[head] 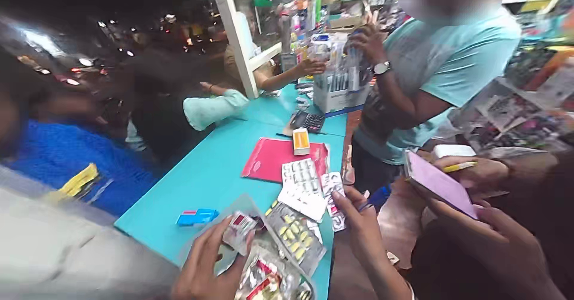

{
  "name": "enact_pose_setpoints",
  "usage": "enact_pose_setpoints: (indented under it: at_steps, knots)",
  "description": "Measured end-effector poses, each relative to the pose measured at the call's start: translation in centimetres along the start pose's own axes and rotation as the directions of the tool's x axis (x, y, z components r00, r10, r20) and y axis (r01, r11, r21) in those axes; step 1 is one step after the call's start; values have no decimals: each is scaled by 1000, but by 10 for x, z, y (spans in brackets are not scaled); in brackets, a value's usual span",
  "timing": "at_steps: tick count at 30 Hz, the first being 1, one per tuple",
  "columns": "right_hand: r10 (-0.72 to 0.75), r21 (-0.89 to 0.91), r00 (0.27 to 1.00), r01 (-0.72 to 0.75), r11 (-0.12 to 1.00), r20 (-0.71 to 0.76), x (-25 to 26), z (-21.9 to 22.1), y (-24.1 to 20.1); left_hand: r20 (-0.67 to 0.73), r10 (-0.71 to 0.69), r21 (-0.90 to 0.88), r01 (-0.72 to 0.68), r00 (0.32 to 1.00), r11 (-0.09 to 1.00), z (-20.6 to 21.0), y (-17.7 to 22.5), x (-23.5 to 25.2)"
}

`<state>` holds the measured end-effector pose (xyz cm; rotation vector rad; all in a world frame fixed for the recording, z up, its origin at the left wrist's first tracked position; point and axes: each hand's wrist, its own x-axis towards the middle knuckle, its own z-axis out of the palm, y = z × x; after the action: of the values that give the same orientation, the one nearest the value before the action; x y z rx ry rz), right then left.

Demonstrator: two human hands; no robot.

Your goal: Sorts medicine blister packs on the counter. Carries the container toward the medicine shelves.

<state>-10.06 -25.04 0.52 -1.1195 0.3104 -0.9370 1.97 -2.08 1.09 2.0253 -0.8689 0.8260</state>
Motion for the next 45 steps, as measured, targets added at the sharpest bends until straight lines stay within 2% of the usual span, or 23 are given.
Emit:
enact_pose_setpoints:
  at_steps: [15, 17, 18, 19, 21, 22, 24, 29, 32, 34, 36, 39, 40, 42, 43, 45]
  knots:
    - [14, 24, 1000, -14, 1000, 4, -4, -5, 5, 39, -26, -74, 29, 999, 997, -2, -4, -5]
    - [-16, -29, 1000, 17, 999, 11, 1, -5, 3, 49, -53, -156, 59, 997, 986, 0, -2, -3]
    - [-53, -111, 998, 56, 992, 32, 9, -7, 2, 71, -106, -259, 121, 992, 958, 1, 0, -3]
    - [-97, -248, 993, 111, 962, 68, 20, -7, 3, 124, -193, -408, 228, 973, 884, 0, 2, -4]
    - [-155, -542, 970, 234, 807, 188, 55, -8, 14, 306, -340, -675, 454, 889, 582, -6, 7, -4]
    - [-156, -642, 957, 281, 714, 246, 77, -8, 21, 393, -350, -739, 519, 850, 429, -7, 6, -2]
    - [-92, -735, 944, 307, 605, 318, 115, -3, 36, 540, -274, -771, 598, 796, 219, -11, 1, -1]
    - [59, -755, 918, 286, 590, 393, 156, 33, 60, 753, -45, -645, 722, 657, -251, -21, -3, -1]
    - [114, -831, 903, 323, 454, 413, 154, 47, 60, 797, -3, -557, 733, 604, -390, -24, -4, -5]
    - [44, -807, 886, 399, 435, 462, 137, 51, 50, 807, -12, -542, 733, 590, -411, -29, -2, -4]
    - [-116, -673, 800, 564, 479, 588, 100, 54, 31, 807, -37, -552, 729, 590, -405, -32, 0, -4]
    - [-261, -334, 588, 709, 621, 765, 20, 66, 5, 789, -114, -602, 722, 604, -342, -31, 6, -8]
    - [-294, -249, 507, 751, 611, 810, -1, 70, 1, 782, -165, -621, 724, 601, -301, -31, 10, -9]
    - [-346, -164, 360, 860, 483, 867, -26, 76, 3, 772, -263, -631, 749, 579, -205, -34, 18, -9]
    - [-346, -153, 316, 893, 423, 883, -31, 78, 4, 759, -313, -634, 757, 571, -157, -35, 22, -9]
    - [-312, -171, 288, 919, 354, 905, -36, 82, 2, 737, -373, -635, 766, 563, -100, -36, 27, -12]
